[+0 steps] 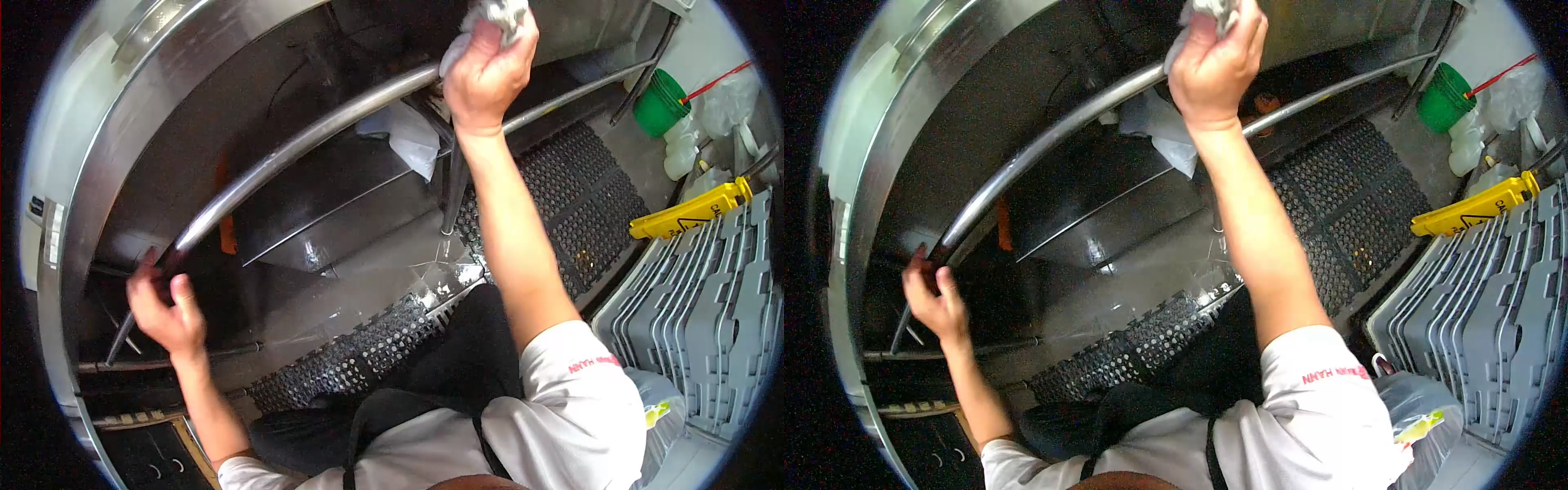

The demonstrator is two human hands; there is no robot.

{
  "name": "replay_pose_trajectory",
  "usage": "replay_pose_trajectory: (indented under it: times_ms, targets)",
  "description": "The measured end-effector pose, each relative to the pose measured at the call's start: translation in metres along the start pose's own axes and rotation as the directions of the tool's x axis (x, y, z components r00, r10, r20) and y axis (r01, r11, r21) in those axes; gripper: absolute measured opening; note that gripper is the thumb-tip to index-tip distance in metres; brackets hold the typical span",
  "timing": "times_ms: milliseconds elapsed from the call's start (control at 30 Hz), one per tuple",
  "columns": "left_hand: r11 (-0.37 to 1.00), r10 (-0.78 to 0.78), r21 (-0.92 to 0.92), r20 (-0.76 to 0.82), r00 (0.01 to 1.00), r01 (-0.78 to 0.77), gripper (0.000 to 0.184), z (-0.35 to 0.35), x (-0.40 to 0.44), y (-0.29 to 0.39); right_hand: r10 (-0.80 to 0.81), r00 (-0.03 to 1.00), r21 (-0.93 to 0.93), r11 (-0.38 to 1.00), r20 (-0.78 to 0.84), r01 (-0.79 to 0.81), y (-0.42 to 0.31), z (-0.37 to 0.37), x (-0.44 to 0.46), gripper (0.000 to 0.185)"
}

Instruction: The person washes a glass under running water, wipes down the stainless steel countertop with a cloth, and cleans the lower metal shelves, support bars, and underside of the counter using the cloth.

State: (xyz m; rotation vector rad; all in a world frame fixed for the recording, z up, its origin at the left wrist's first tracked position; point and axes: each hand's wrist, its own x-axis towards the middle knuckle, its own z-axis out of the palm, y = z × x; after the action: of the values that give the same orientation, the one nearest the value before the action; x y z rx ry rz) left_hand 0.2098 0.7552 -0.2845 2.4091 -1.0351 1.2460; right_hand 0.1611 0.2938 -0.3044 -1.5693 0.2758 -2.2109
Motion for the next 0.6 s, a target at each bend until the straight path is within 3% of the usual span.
replay_pose_trajectory:
  times_ms: [33, 67, 133, 167, 200, 267, 300, 400, 467, 533, 600]
  targets:
    - [0.982, 0.040, 0.182, 0.004, 0.999, -0.040, 0.059, -0.005, 0.012, -0.006, 0.088, 0.996, 0.064, 0.994, 0.014, -0.089, 0.008, -0.004, -0.012, 0.033]
    - [0.943, 0.128, 0.315, -0.037, 0.991, -0.110, 0.061, -0.003, 0.026, -0.004, 0.129, 0.985, -0.075, 0.990, 0.115, -0.120, 0.014, -0.021, -0.034, 0.037]
    - [0.962, -0.067, 0.271, 0.098, 0.993, 0.038, 0.059, 0.017, 0.004, -0.049, 0.081, 0.989, -0.148, 0.987, 0.124, -0.062, 0.050, -0.048, -0.111, 0.049]
    - [0.964, -0.054, 0.262, -0.007, 0.998, 0.054, 0.056, 0.023, 0.016, -0.025, 0.051, 0.982, -0.254, 0.967, 0.180, -0.004, 0.064, -0.065, -0.148, 0.054]
    - [0.961, -0.092, 0.260, -0.014, 0.996, 0.092, 0.055, 0.026, 0.018, -0.023, 0.063, 0.958, -0.363, 0.931, 0.280, 0.044, 0.065, -0.086, -0.170, 0.061]
    - [0.954, -0.157, 0.258, -0.007, 0.988, 0.153, 0.055, 0.027, 0.016, -0.023, 0.026, 0.963, -0.365, 0.928, 0.268, 0.077, 0.066, -0.087, -0.177, 0.066]
    - [0.961, -0.115, 0.247, -0.044, 0.992, 0.123, 0.056, 0.027, 0.019, -0.017, 0.073, 0.958, -0.353, 0.935, 0.279, 0.032, 0.059, -0.083, -0.167, 0.071]
    - [0.948, -0.150, 0.278, -0.043, 0.988, 0.156, 0.056, 0.030, 0.018, -0.024, 0.080, 0.960, -0.256, 0.967, 0.267, -0.009, 0.035, -0.047, -0.085, 0.079]
    - [0.948, -0.174, 0.271, -0.010, 0.985, 0.170, 0.055, 0.027, 0.018, -0.023, 0.210, 0.937, -0.222, 0.964, 0.280, -0.149, 0.007, -0.032, -0.028, 0.075]
    - [0.954, -0.200, 0.226, -0.019, 0.980, 0.199, 0.054, 0.027, 0.020, -0.012, 0.252, 0.915, -0.016, 0.965, 0.316, -0.260, 0.015, -0.036, -0.028, 0.071]
    - [0.952, -0.199, 0.232, -0.017, 0.980, 0.198, 0.052, 0.027, 0.020, -0.012, 0.391, 0.889, -0.054, 0.919, 0.239, -0.390, 0.026, -0.040, -0.070, 0.069]
